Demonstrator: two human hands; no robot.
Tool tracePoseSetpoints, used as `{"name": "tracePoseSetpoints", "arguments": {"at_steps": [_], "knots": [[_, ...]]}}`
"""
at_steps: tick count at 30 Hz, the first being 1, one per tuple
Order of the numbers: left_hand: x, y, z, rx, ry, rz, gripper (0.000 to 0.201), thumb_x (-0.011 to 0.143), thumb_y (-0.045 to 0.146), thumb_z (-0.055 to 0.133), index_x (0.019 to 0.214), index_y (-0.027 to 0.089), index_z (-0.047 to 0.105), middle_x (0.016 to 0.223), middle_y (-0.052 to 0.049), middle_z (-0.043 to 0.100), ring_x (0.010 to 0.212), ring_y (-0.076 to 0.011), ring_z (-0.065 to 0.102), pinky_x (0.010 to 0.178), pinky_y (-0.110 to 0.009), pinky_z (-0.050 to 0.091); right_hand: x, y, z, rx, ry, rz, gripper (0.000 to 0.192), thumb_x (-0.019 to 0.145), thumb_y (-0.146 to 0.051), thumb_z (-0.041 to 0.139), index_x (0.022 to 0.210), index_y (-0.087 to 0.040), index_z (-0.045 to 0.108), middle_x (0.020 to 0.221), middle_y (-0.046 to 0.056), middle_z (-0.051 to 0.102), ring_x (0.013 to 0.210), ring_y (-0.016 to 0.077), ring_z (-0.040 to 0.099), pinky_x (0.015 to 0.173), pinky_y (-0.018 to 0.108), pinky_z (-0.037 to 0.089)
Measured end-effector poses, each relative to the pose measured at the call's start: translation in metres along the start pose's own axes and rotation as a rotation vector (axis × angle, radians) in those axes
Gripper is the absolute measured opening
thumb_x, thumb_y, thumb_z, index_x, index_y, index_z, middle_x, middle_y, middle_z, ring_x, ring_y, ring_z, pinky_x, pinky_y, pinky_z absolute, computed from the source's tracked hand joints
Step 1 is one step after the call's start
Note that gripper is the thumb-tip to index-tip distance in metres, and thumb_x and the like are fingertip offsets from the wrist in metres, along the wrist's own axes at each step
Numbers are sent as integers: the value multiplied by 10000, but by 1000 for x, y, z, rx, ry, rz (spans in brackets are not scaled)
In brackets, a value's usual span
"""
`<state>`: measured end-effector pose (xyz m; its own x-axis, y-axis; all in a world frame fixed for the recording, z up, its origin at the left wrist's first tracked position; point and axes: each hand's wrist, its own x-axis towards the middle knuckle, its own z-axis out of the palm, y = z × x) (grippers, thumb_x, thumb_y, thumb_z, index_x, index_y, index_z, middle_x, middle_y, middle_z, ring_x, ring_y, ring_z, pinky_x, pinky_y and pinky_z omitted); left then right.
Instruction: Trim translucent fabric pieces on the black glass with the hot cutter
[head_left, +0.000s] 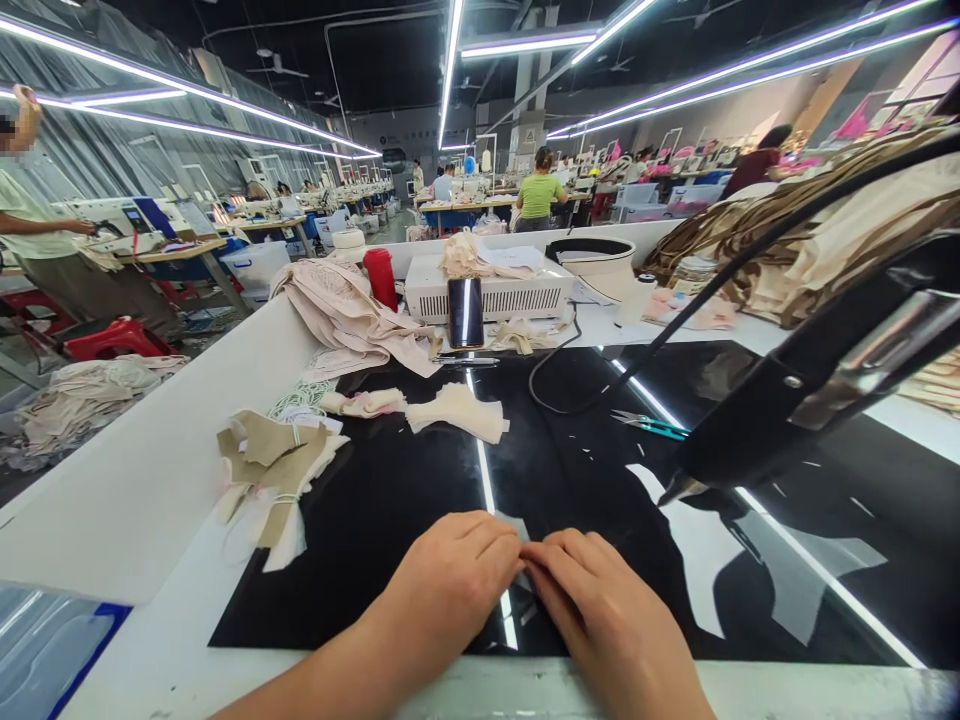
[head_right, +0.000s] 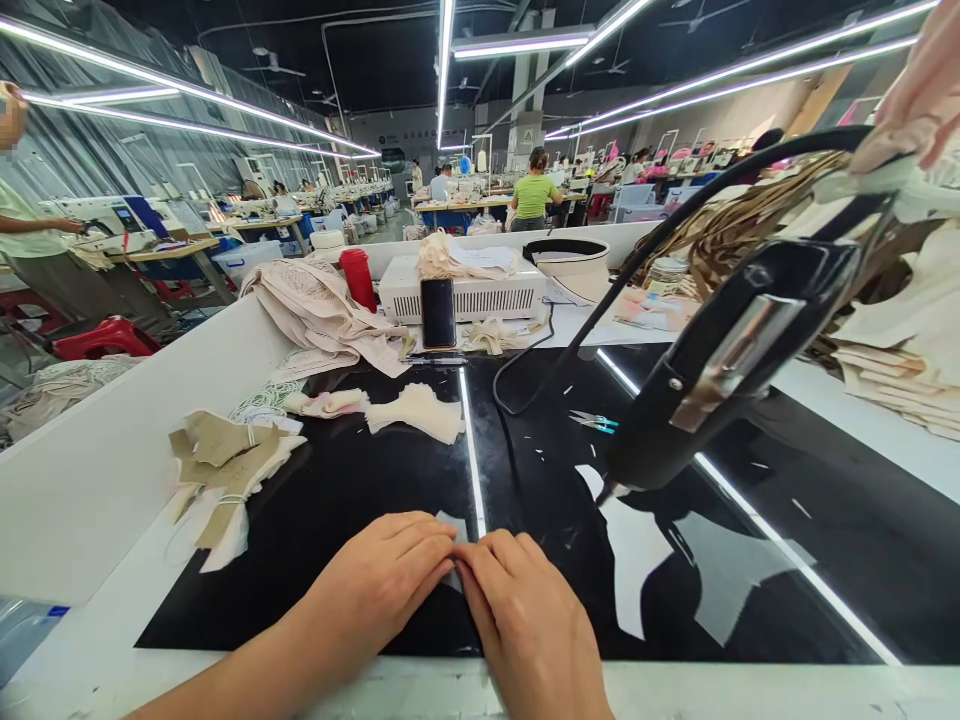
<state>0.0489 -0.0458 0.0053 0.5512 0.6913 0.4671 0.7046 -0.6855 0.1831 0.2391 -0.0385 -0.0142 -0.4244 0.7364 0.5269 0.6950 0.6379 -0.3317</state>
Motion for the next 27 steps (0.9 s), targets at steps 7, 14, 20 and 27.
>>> {"name": "tracePoseSetpoints", "arguments": {"at_steps": [7,14,20,27], "knots": [[-2,0,2,34,30,19,190,1040,126,436,1119,131,608,1065,-67,733,994,-202,709,924,-372,610,0,4,5,-1,-17,-33,275,1051,-234,399,966,-229,660,825,39,669,702,187,624,637,313,522],[0,-6,6,97,122,40,333,1086,210,298,1064,174,629,981,-36,751,911,-187,739,829,-333,637,5,14,-25,30,84,-128,213,989,-147,504,1123,-217,654,997,81,710,855,206,687,750,325,584],[-2,-7,2,141,138,90,357,1088,261,300,1110,193,650,1014,-16,770,915,-184,752,808,-292,636,11,36,-74,-163,578,-109,327,916,-117,636,1215,-251,624,1047,90,676,950,250,658,821,404,537],[0,-2,1,209,147,179,365,1080,225,298,1080,197,662,993,5,777,895,-161,753,793,-274,621,42,58,-96,231,689,219,804,826,-482,759,1494,-307,346,1437,137,499,1312,318,504,1022,531,477]]}}
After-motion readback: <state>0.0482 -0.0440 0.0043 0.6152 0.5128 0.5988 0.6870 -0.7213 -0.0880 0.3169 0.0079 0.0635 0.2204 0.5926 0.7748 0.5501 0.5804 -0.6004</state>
